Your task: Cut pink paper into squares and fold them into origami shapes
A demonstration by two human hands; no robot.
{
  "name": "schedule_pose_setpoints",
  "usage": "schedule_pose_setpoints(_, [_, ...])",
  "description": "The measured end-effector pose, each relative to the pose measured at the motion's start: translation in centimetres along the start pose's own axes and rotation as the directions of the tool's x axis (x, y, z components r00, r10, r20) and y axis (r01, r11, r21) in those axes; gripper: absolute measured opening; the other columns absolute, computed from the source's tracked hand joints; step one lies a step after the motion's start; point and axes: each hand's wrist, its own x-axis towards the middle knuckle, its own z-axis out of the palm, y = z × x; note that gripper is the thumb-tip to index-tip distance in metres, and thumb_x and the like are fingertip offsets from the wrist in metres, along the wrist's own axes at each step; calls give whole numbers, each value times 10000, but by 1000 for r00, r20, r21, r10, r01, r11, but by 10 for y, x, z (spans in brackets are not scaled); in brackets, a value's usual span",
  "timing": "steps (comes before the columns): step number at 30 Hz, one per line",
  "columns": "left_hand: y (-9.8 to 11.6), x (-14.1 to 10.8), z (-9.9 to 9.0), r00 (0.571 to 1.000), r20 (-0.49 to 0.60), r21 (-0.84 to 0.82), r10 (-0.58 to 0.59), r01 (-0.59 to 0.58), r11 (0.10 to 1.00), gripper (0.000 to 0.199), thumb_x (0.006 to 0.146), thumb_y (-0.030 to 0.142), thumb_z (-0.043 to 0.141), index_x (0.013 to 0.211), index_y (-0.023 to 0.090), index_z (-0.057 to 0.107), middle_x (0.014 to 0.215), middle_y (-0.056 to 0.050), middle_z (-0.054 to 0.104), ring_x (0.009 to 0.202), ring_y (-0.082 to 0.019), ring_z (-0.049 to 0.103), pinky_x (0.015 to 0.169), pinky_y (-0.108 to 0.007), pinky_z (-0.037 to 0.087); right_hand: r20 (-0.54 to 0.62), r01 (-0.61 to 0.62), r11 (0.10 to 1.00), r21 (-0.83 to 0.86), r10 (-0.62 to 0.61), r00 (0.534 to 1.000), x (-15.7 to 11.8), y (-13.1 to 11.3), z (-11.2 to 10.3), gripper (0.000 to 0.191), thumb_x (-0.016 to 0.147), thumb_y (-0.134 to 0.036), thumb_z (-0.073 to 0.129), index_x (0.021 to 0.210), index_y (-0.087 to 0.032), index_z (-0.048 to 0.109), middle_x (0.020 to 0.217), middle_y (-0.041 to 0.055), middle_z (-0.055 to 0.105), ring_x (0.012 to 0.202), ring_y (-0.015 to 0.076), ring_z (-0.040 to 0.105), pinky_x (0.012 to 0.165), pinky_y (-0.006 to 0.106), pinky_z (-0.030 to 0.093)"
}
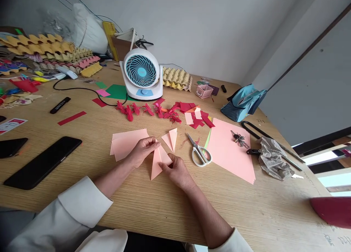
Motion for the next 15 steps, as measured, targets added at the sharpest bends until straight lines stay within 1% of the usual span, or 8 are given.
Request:
schedule_pose_setpoints(4, [1,-1,-1,999,-31,-47,-15,14,999,396,733,504,679,637,167,494,601,56,420,579,-88,377,577,-222,337,-9,19,999,-30,-20,1000,-2,-1,1,294,772,-430,632,704,-196,468,605,-45,440,545,99,376,504,232,290])
schedule_pose_setpoints(8, [-3,1,-3,998,-55,-78,-3,-1,997,404,742,510,661,618,166,488,607,49,429,586,-88,408,589,-218,367,7,23,999,-31,-23,1000,-1,-1,1,297,779,-457,628,734,-183,522,626,-24,492,565,109,399,510,232,318])
schedule_pose_setpoints(12, [-9,3,-6,994,-111,-74,13,-22,997,382,760,490,638,610,166,503,609,40,456,593,-94,432,585,-217,375,61,38,999,-30,-36,997,0,-1,0,314,794,-481,619,763,-176,549,637,-17,503,568,112,397,525,240,324])
schedule_pose_setpoints(15, [-12,4,-8,990,-137,-43,31,-37,998,386,777,487,622,598,165,507,595,35,460,583,-97,440,569,-218,375,74,52,998,-46,-48,996,0,-1,1,325,803,-492,613,768,-178,538,643,-18,493,570,110,391,527,241,308])
